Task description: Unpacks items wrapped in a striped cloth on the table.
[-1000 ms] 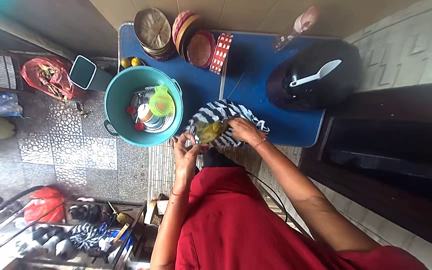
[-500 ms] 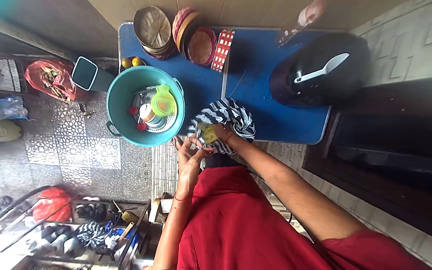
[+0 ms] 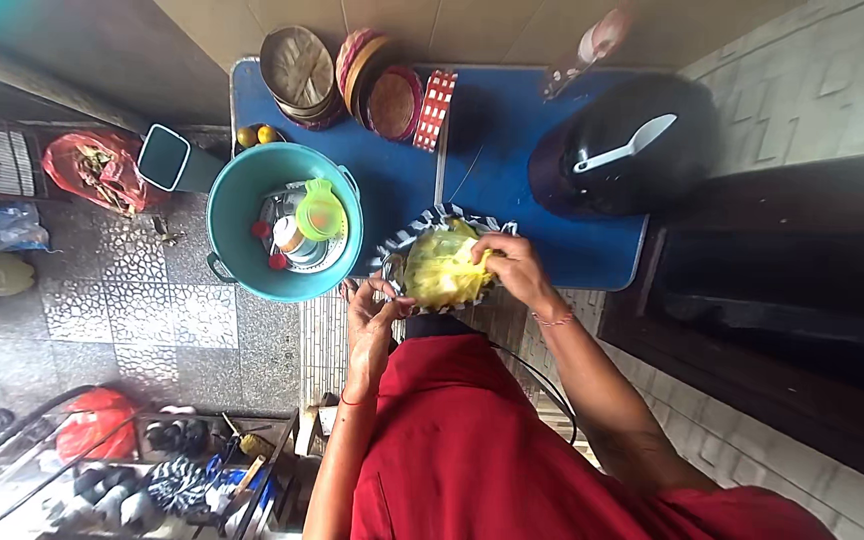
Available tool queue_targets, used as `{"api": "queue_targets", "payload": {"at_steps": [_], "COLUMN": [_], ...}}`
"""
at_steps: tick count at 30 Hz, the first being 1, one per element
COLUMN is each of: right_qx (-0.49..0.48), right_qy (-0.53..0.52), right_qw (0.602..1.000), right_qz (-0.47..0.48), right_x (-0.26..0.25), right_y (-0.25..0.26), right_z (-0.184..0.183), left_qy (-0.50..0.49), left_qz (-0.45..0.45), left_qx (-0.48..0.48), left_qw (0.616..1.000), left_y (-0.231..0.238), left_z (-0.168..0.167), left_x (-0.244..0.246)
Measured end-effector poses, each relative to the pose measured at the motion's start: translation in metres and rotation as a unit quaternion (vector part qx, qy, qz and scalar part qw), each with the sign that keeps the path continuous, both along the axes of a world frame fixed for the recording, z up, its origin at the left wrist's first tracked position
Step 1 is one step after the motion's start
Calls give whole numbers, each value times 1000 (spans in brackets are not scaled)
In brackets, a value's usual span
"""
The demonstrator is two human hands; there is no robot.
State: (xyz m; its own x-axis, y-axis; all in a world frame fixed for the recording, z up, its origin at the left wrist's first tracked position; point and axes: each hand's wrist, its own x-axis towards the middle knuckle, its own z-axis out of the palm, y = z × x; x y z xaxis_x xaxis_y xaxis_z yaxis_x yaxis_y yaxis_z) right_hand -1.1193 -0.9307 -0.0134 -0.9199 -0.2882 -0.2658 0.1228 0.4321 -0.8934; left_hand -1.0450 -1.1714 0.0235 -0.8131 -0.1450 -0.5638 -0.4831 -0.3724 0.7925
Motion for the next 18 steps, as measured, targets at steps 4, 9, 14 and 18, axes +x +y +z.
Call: {"api": "queue_targets", "payload": {"at_steps": [4,9,14,18], "right_qx": [-187,-285,-362,-414], "right_qy": [-7,-8,-38,-57], "right_qw": [972,935,882,832], "right_qz": [-141,-210,-299,-366], "right_x": [-2,-9,-33,-72], "right_y": [32,52,62,63], "right_z": [19,25,5,-19], "left_qy": [8,13,17,24], "left_qz": [5,12,13,18], "left_qx": [-2,-12,-27,-31], "left_qw": [1000,1000,999,999], "left_y": [1,2,5,8], "left_z": [-1,0,1,0], "left_x": [1,1,3,5]}}
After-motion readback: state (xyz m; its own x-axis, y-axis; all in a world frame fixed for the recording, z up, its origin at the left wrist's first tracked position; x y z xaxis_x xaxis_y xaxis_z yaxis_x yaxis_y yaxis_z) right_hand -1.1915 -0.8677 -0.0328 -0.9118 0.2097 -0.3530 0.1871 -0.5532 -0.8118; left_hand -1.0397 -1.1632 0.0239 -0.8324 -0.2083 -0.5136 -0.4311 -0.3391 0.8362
